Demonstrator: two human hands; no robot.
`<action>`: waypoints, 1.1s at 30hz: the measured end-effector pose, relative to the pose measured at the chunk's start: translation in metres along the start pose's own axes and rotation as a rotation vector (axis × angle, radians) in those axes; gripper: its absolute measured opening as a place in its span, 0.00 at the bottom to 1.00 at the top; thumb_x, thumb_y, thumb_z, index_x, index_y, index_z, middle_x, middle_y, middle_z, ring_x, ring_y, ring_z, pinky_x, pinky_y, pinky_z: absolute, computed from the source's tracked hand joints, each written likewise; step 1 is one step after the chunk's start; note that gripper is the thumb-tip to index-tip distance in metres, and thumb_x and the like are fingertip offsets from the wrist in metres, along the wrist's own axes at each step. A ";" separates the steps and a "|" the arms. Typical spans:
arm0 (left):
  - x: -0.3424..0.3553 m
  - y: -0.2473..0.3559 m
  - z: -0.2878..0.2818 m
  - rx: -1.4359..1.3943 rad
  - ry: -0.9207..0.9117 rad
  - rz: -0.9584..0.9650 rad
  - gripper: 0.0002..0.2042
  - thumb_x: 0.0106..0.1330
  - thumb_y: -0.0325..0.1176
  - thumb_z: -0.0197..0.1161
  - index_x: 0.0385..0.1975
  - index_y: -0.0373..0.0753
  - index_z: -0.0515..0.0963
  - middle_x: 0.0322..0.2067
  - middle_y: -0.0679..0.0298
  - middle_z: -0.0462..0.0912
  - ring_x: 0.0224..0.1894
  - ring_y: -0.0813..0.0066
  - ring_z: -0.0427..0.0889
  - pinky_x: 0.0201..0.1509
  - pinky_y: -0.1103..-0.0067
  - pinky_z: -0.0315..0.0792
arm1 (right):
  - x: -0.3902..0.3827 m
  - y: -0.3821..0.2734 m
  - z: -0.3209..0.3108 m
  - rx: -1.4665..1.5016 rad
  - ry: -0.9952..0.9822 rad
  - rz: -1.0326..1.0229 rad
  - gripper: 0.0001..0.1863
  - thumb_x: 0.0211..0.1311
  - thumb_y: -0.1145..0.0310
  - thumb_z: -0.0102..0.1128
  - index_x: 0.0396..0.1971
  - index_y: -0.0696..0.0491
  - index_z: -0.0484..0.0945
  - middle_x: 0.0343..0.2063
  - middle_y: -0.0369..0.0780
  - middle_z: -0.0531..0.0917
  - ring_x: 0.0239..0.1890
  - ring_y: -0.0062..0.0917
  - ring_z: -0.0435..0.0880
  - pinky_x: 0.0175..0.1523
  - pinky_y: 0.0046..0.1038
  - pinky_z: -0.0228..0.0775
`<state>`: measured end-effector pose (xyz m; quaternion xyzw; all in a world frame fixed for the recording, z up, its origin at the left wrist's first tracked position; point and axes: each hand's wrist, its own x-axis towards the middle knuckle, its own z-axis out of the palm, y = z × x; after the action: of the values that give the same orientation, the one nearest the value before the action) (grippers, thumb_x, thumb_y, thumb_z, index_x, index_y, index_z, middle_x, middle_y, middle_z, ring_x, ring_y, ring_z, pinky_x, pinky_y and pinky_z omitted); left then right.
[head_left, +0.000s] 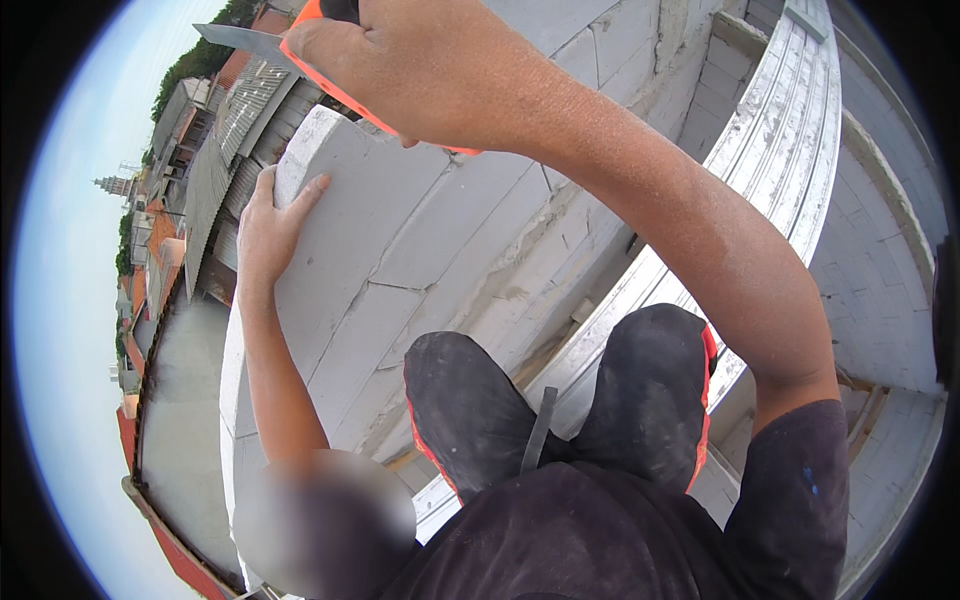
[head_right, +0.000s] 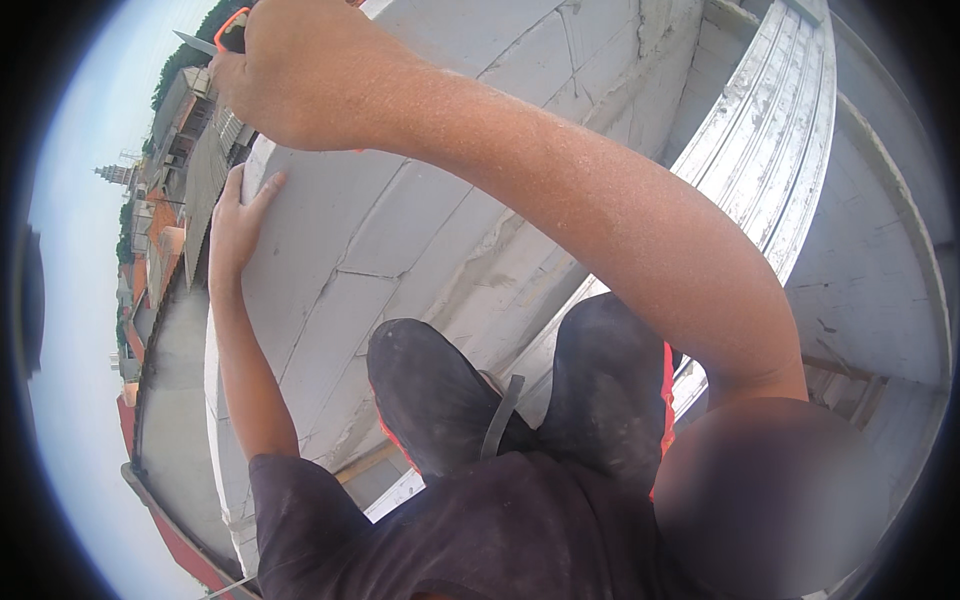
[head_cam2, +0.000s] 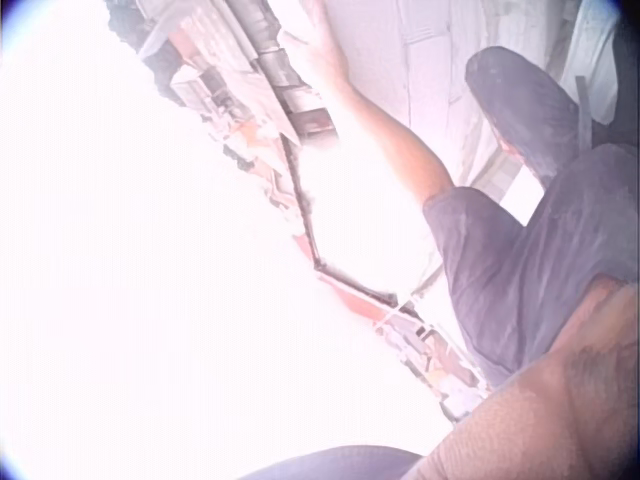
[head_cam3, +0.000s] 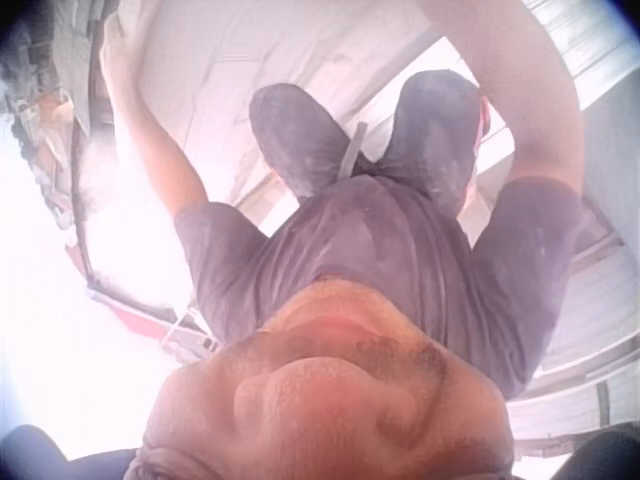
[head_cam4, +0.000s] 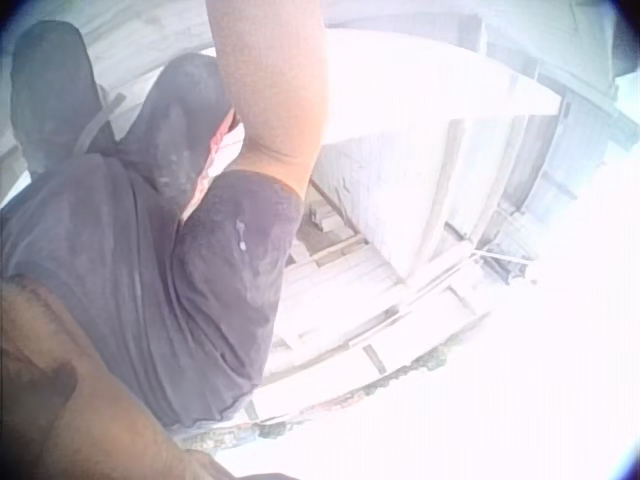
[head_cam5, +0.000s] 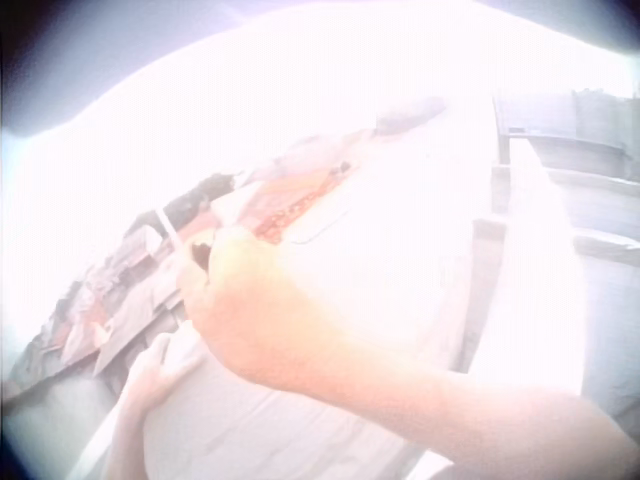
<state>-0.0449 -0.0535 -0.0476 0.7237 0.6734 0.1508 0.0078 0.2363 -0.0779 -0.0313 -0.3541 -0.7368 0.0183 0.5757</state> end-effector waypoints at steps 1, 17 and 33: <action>-0.001 0.002 -0.001 -0.008 0.005 -0.002 0.43 0.63 0.65 0.67 0.65 0.31 0.73 0.49 0.41 0.86 0.51 0.51 0.88 0.59 0.63 0.76 | -0.009 -0.005 -0.003 0.099 -0.140 0.196 0.20 0.71 0.65 0.55 0.19 0.61 0.78 0.10 0.42 0.77 0.11 0.28 0.80 0.21 0.30 0.75; 0.004 0.005 -0.001 -0.046 -0.018 0.034 0.41 0.64 0.64 0.67 0.63 0.32 0.74 0.47 0.41 0.86 0.49 0.53 0.88 0.56 0.64 0.77 | -0.031 0.001 -0.027 0.254 -0.303 0.490 0.20 0.73 0.64 0.54 0.25 0.63 0.82 0.15 0.49 0.80 0.18 0.38 0.82 0.33 0.40 0.80; 0.013 -0.024 0.010 0.078 0.109 0.112 0.38 0.65 0.63 0.67 0.60 0.32 0.75 0.44 0.44 0.88 0.45 0.56 0.89 0.54 0.65 0.78 | -0.040 -0.010 -0.032 0.415 -0.398 0.693 0.21 0.75 0.60 0.57 0.27 0.62 0.80 0.18 0.44 0.81 0.20 0.28 0.79 0.31 0.35 0.73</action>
<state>-0.0656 -0.0370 -0.0599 0.7505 0.6369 0.1639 -0.0656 0.2623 -0.1190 -0.0500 -0.4465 -0.6517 0.4252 0.4416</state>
